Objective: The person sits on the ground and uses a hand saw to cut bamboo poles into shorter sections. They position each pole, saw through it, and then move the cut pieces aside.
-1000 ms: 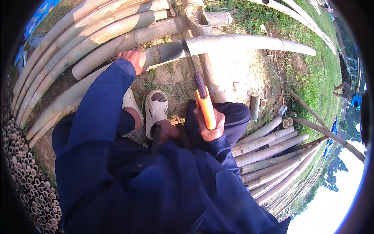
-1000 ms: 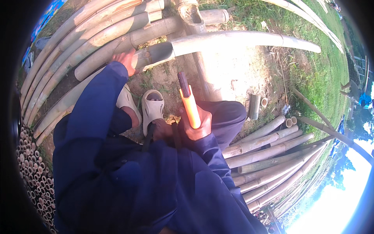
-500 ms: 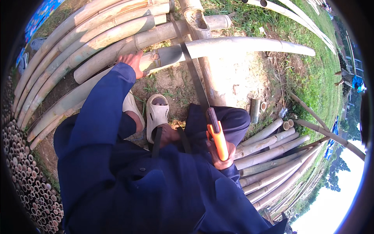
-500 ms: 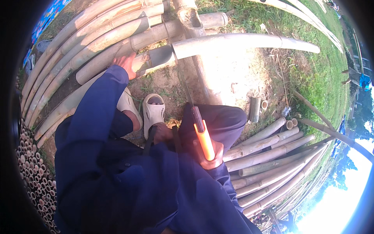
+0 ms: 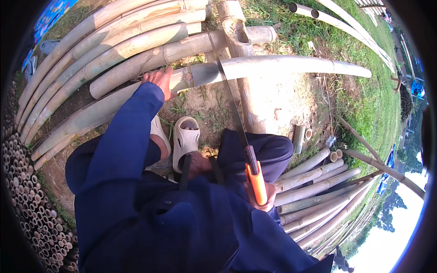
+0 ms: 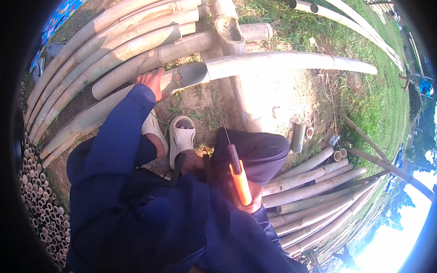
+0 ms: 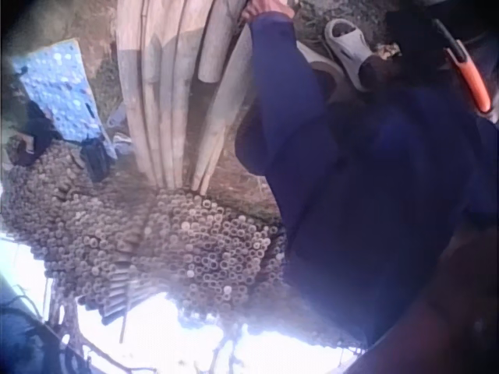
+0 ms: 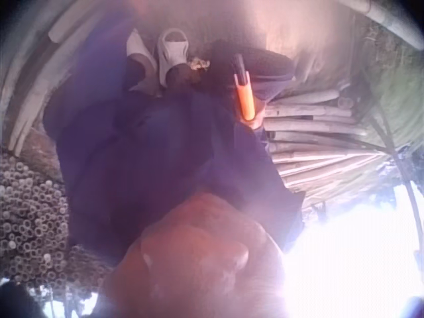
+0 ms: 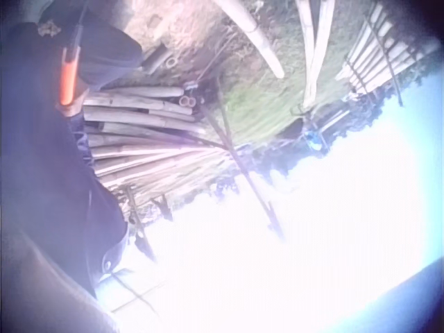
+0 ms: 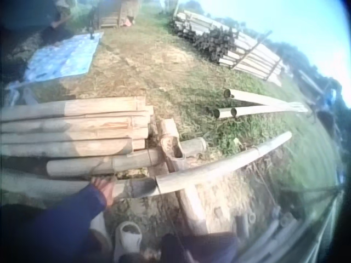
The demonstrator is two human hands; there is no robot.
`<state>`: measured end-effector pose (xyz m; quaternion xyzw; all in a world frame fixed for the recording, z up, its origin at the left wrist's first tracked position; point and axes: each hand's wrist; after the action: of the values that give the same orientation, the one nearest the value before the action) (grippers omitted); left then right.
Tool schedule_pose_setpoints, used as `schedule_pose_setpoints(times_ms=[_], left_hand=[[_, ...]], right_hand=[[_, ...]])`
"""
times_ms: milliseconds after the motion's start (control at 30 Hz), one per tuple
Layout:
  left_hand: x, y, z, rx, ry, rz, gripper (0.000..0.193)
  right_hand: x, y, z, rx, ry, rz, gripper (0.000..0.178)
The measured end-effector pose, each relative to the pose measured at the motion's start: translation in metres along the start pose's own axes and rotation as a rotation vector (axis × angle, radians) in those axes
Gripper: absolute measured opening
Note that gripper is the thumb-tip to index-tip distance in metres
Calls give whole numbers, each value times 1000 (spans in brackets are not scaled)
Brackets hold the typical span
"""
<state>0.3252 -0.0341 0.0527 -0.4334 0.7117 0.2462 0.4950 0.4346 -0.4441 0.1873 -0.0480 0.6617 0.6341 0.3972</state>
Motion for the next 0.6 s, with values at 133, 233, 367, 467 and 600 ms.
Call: schedule_pose_setpoints(times_ms=[133, 233, 367, 467, 600], left_hand=[[-2, -3, 8, 9, 36, -10, 89], [-16, -5, 5, -13, 103, 10, 89], [-13, 6, 10, 40, 43, -31, 79], [-11, -1, 8, 32, 64, -24, 82], [-13, -5, 8, 19, 89, -18, 87]], right_hand=[[28, -13, 69, 195, -32, 222, 9], [57, -23, 98, 100, -98, 273, 14], [13, -3, 30, 112, -29, 145, 21], [0, 5, 11, 89, 10, 54, 31], [40, -26, 87, 184, -16, 257, 13]])
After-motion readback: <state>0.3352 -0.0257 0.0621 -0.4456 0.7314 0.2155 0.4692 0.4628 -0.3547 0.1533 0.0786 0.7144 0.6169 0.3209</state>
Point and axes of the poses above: each hand's wrist, its own z-axis towards the middle knuckle, its own x-axis out of the palm, y = z × x, and after that the axes turned 13 degrees about -x, right-handed
